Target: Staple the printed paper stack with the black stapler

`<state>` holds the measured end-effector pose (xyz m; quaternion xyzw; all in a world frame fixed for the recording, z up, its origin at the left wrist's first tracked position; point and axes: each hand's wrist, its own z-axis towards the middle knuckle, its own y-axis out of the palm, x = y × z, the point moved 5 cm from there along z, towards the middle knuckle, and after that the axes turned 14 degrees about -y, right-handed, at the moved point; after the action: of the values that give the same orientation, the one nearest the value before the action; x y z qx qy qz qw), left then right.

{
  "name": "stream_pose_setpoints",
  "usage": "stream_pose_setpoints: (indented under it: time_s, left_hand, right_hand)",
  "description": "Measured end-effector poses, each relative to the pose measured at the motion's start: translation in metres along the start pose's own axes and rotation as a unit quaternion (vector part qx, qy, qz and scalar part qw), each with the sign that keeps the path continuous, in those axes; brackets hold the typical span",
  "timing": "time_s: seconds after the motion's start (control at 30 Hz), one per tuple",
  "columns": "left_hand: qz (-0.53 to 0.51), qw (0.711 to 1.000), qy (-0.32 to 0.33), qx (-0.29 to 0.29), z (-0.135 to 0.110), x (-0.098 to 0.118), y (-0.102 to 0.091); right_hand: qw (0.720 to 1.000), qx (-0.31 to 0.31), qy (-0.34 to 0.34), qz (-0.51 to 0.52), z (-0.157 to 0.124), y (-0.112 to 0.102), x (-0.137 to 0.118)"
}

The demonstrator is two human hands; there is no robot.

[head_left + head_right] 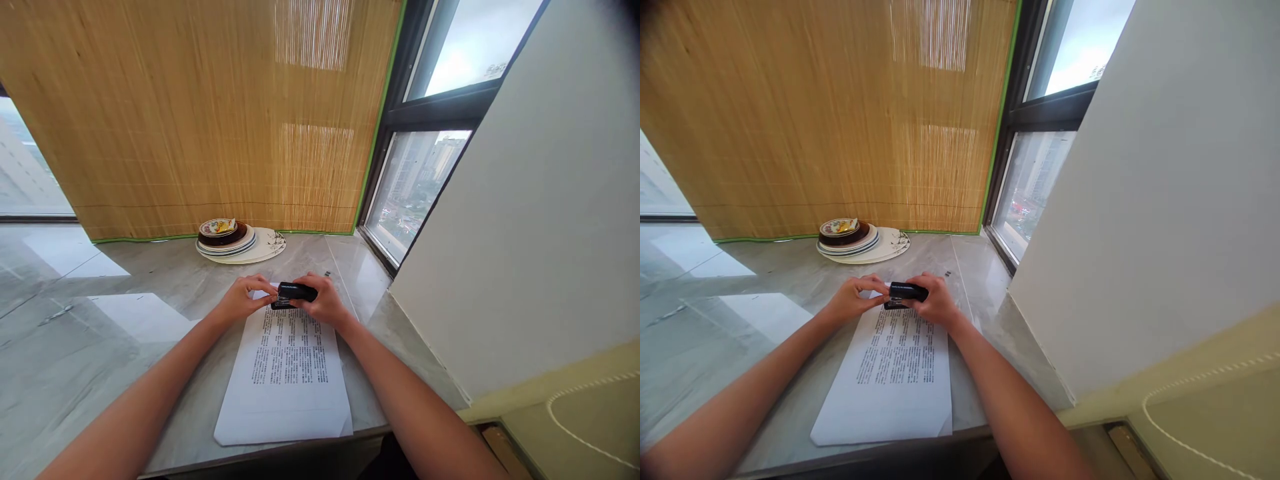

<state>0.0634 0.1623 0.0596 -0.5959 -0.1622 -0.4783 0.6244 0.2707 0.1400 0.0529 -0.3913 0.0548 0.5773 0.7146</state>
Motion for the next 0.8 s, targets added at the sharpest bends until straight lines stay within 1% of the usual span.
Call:
stream_pose_setpoints:
  time_s: [0.17,0.4,0.57,0.8]
  left_hand:
    - [0.014,1.000,-0.001,-0.013,0.0005,0.0003,0.0017]
    - [0.041,0.999,-0.001,0.001,0.0014,-0.0036,0.0020]
    - [0.035,0.999,-0.006,0.025,0.0015,-0.0046,0.0007]
    - [0.051,0.998,0.005,0.023,0.0013,-0.0032,0.0034]
  right_hand:
    - [1.000,-0.019,-0.010,0.010,0.0003,0.0044,-0.0028]
    - [0.999,-0.018,-0.024,0.014,0.0000,0.0069,-0.0050]
    - [1.000,0.000,-0.017,-0.005,0.0003,0.0054,-0.0046]
    - [0.999,-0.018,-0.009,-0.029,-0.0005,0.0070,-0.0014]
